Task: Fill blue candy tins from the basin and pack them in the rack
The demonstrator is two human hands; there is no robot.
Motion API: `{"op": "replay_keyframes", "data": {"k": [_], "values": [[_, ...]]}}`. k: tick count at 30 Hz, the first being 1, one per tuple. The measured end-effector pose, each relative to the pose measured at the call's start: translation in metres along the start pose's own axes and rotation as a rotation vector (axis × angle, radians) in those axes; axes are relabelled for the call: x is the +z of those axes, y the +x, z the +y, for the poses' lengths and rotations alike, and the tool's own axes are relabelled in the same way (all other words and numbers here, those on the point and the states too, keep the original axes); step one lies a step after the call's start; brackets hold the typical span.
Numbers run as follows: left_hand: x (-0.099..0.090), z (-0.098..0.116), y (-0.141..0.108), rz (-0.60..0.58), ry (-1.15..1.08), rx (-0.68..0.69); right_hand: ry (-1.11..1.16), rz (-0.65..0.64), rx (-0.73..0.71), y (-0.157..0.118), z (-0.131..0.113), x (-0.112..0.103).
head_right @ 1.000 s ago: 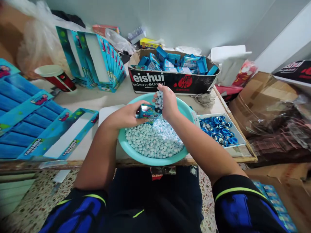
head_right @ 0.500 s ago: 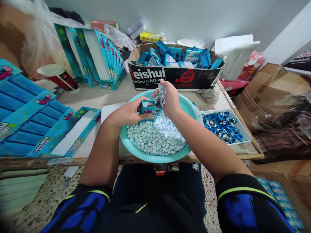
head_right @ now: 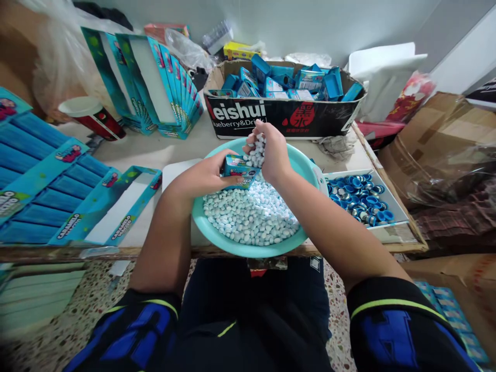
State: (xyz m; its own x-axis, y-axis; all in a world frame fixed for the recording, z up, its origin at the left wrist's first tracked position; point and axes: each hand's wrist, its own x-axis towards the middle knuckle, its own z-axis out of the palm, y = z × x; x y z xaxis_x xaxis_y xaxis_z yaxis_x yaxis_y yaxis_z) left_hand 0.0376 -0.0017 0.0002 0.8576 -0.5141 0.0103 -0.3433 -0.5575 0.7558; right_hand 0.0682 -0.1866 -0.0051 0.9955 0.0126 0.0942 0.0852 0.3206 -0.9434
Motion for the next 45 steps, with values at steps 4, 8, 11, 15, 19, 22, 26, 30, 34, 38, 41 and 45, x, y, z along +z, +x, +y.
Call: {"op": "replay_keyframes", "data": {"k": [4,8,11,15,19,22,26,30,34,38,41,45], "values": [[0.0,0.001,0.0,0.004,0.013,0.012,0.024,0.02,-0.001,-0.002,-0.003,0.003],[0.0,-0.001,-0.001,0.028,-0.013,0.049,0.019,0.016,-0.034,-0.008,-0.007,0.007],[-0.001,-0.005,0.0,0.091,-0.085,0.1,-0.013,0.017,-0.073,-0.011,-0.009,0.01],[-0.003,-0.01,0.002,0.132,-0.24,0.155,-0.028,0.011,-0.091,-0.012,-0.009,0.011],[-0.003,-0.011,0.002,0.184,-0.331,0.177,-0.205,-0.046,-0.194,-0.011,-0.01,0.006],[-0.002,-0.014,0.003,0.273,-0.459,0.169,-0.448,-0.164,-0.342,-0.012,-0.014,0.003],[-0.003,-0.019,0.005,0.271,-0.484,0.174,-0.773,-0.397,-0.618,-0.016,-0.014,0.001],[-0.005,-0.021,0.005,0.285,-0.537,0.169,-0.934,-0.466,-0.75,-0.018,-0.01,0.002],[-0.004,-0.023,0.006,0.351,-0.603,0.124,-0.983,-0.378,-0.833,-0.018,-0.013,-0.003],[-0.003,-0.024,0.007,0.34,-0.538,0.099,-1.071,-0.352,-0.837,-0.018,-0.017,-0.008],[-0.002,-0.024,0.007,0.351,-0.504,0.091,-1.118,-0.34,-0.822,-0.018,-0.019,-0.009],[-0.002,-0.027,0.007,0.379,-0.461,0.114,-1.104,-0.323,-0.821,-0.017,-0.019,-0.007]]}}
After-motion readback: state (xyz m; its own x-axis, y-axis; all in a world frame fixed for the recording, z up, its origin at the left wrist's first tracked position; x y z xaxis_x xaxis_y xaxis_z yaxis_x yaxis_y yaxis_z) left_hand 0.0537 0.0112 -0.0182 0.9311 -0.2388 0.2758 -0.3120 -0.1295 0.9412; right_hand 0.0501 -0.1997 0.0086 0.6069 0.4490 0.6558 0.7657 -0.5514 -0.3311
